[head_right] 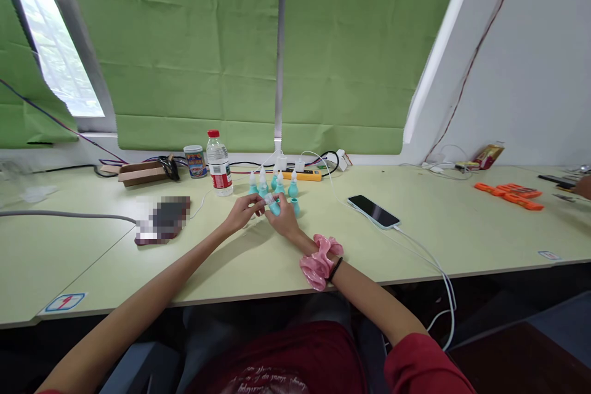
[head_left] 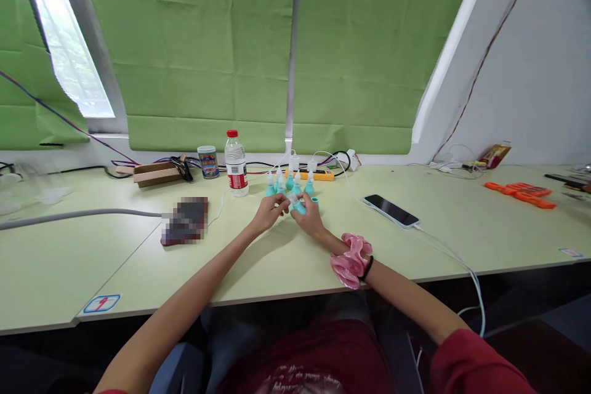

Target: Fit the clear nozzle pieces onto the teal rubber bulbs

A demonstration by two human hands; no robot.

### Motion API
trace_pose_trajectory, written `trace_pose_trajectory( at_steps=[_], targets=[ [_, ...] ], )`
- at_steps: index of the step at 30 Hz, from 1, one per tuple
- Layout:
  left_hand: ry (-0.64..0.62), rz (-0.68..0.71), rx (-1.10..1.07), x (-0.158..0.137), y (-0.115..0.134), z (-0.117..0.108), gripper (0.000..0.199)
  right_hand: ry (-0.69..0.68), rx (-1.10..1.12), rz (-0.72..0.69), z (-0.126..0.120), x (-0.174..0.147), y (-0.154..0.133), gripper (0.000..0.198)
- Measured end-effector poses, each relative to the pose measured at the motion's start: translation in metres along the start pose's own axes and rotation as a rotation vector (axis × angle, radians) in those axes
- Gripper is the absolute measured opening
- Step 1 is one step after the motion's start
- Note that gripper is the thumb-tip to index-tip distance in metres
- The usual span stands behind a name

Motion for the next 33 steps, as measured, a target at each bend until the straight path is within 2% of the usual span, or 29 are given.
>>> trace_pose_trajectory(
  at_steps=[8, 12, 18, 26, 29, 33],
  targets=[
    [0.172, -0.115, -0.152, -0.002, 0.001, 0.006, 0.025, 0.078, -0.154, 0.013, -0.001, -0.002, -0.006, 0.025],
    [0.171, -0.162, -0.273, -0.003, 0.005, 0.006, 0.03, 0.078, -0.168, 0.018, -0.001, -0.002, -0.006, 0.026],
    [0.152, -0.18, -0.37, -0.003, 0.004, 0.006, 0.028, 0.087, -0.118, 0.01, -0.002, -0.003, -0.008, 0.027],
    [0.1, -0.151, -0.366, -0.001, 0.007, 0.001, 0.022, 0.03, 0.12, 0.011, -0.005, 0.0, -0.007, 0.026],
    [0.026, -0.151, -0.39, -0.001, 0.008, -0.002, 0.021, -0.052, 0.289, 0.036, -0.006, 0.003, -0.008, 0.024],
    [-0.069, -0.15, -0.384, 0.001, 0.008, -0.005, 0.021, -0.225, 0.528, 0.091, -0.004, 0.006, -0.011, 0.021]
  ],
)
Point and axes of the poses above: each hand's wrist, its own x-axis towards the middle knuckle, its own z-axis out of the palm, y = z × x, the point moved 1 cm from there along x, towards the middle knuckle, and after that the axes turned 8 degrees about -y, right-handed, at the moved point
